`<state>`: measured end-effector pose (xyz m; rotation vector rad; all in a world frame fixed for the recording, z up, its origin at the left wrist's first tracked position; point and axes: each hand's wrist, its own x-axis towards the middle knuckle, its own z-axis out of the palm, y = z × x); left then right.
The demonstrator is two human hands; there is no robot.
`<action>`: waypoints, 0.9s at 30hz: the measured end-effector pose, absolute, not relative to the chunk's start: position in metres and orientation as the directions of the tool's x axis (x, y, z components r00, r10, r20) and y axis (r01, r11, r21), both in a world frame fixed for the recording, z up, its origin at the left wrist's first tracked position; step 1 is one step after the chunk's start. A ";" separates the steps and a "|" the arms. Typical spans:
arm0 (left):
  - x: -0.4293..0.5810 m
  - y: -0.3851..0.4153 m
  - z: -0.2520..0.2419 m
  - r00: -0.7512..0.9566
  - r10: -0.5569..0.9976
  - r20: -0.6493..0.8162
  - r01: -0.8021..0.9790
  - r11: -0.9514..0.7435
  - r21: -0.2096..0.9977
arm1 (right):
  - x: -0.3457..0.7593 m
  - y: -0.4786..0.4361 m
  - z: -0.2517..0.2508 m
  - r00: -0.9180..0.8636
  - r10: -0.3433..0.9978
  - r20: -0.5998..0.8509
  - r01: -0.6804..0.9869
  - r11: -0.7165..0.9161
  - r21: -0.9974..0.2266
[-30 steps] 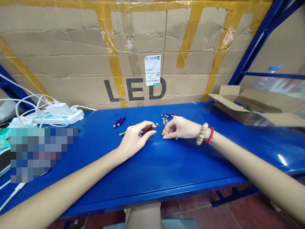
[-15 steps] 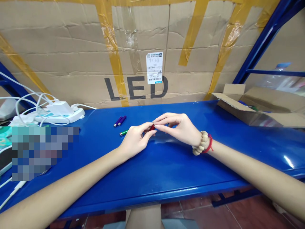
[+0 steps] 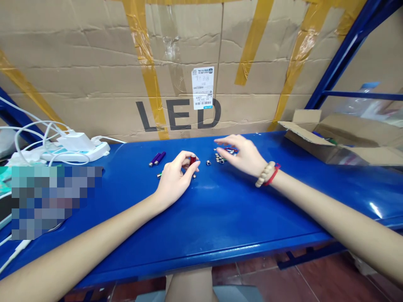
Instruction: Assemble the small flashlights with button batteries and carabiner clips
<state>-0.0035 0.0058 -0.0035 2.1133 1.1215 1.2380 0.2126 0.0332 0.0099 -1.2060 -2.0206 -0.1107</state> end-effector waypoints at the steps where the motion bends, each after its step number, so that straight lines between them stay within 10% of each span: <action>1: -0.003 0.006 -0.004 0.273 0.819 0.505 0.427 -0.573 0.700 | 0.208 0.034 0.005 -0.338 0.724 0.601 0.796 0.560 -0.227; 18: -0.003 0.005 -0.004 0.340 0.769 0.541 0.531 -0.632 0.564 | 0.192 0.036 -0.006 -0.298 0.836 0.461 0.799 0.483 -0.360; 27: -0.004 0.006 -0.004 0.263 0.794 0.548 0.456 -0.603 0.654 | 0.183 0.031 -0.009 -0.584 0.693 0.423 0.707 0.690 -0.155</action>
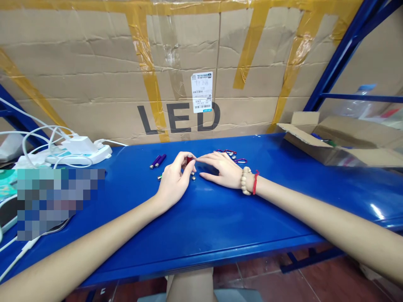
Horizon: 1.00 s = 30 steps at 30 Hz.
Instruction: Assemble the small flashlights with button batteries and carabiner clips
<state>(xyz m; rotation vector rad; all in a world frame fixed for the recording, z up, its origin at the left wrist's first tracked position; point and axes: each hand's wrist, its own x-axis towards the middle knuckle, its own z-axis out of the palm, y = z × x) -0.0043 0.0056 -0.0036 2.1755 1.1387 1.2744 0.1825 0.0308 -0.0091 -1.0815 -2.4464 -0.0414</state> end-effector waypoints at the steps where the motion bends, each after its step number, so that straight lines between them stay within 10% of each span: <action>1: -0.005 0.006 -0.003 0.261 0.791 0.554 0.450 -0.607 0.655 | 0.181 0.031 -0.009 -0.603 0.684 0.410 0.693 0.704 -0.156; 30: -0.005 0.008 -0.004 0.200 0.781 0.591 0.457 -0.608 0.649 | 0.169 0.038 -0.007 -0.466 0.727 0.504 0.762 0.619 -0.189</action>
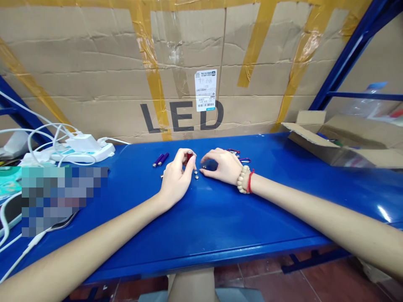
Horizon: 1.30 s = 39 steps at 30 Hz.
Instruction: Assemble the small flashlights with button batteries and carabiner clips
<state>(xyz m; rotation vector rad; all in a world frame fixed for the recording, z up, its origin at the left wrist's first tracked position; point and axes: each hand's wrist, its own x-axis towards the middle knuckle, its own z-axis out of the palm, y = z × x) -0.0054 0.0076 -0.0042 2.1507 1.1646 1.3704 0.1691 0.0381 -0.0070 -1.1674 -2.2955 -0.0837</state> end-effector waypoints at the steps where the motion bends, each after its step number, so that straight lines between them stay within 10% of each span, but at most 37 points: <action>1: -0.005 0.008 -0.004 0.200 0.783 0.589 0.457 -0.607 0.650 | 0.169 0.039 -0.008 -0.482 0.724 0.493 0.753 0.630 -0.189; 23: -0.005 0.005 -0.004 0.325 0.799 0.505 0.501 -0.599 0.625 | 0.177 0.036 -0.007 -0.337 0.822 0.460 0.625 0.560 -0.544; 39: -0.004 0.004 -0.005 0.387 0.739 0.552 0.580 -0.660 0.477 | 0.180 0.041 -0.011 -0.467 0.789 0.399 0.752 0.592 -0.289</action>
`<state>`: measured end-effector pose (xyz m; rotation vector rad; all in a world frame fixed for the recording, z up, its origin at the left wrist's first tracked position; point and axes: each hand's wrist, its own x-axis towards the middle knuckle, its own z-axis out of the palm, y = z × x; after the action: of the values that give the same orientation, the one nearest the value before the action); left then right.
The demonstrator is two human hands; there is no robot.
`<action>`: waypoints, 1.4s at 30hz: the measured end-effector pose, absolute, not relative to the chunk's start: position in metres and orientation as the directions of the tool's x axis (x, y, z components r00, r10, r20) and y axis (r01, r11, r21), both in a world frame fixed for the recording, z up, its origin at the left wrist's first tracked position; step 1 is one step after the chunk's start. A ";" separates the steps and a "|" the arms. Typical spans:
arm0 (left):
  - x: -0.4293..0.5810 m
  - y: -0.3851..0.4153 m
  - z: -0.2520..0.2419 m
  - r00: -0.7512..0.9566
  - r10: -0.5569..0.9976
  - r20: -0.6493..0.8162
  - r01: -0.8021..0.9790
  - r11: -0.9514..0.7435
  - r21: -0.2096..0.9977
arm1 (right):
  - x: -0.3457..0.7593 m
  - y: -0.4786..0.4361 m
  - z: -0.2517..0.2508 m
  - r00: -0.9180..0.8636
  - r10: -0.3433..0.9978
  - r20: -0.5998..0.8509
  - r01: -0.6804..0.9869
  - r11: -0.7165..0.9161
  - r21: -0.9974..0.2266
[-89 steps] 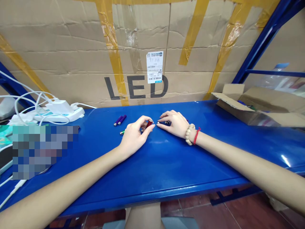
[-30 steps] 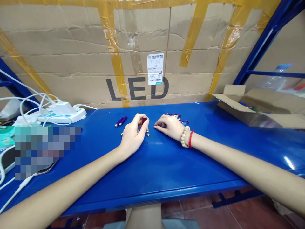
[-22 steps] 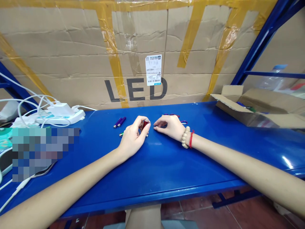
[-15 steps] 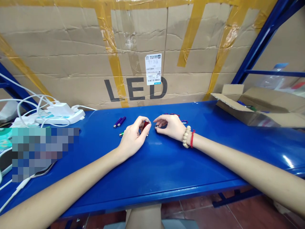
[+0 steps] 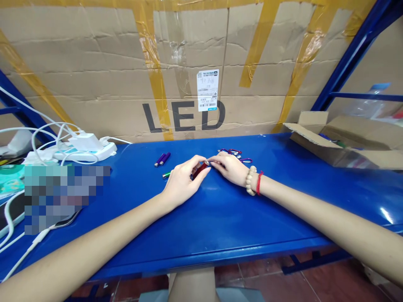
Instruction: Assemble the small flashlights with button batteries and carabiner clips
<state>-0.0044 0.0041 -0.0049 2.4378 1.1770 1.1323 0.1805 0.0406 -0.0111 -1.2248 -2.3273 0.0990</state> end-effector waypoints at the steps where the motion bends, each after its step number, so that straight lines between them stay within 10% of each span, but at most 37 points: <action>1: -0.004 0.004 -0.005 0.389 0.739 0.550 0.581 -0.660 0.476 | 0.181 0.041 -0.012 -0.468 0.789 0.398 0.753 0.592 -0.288; 13: -0.005 0.004 -0.006 0.364 0.755 0.546 0.582 -0.642 0.499 | 0.182 0.043 -0.013 -0.308 0.790 0.530 0.645 0.583 -0.494; 21: -0.006 0.004 -0.004 0.368 0.778 0.508 0.571 -0.621 0.537 | 0.180 0.028 0.005 -0.204 0.937 0.284 0.198 0.323 -0.925; 42: -0.008 0.004 -0.010 0.480 0.582 0.656 0.449 -0.806 0.386 | 0.192 0.013 0.028 -0.439 0.813 0.383 0.362 0.550 -0.752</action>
<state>-0.0077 0.0045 -0.0097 2.5603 0.8994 1.2301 0.1918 0.0127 0.0284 -0.9443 -2.0291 0.7583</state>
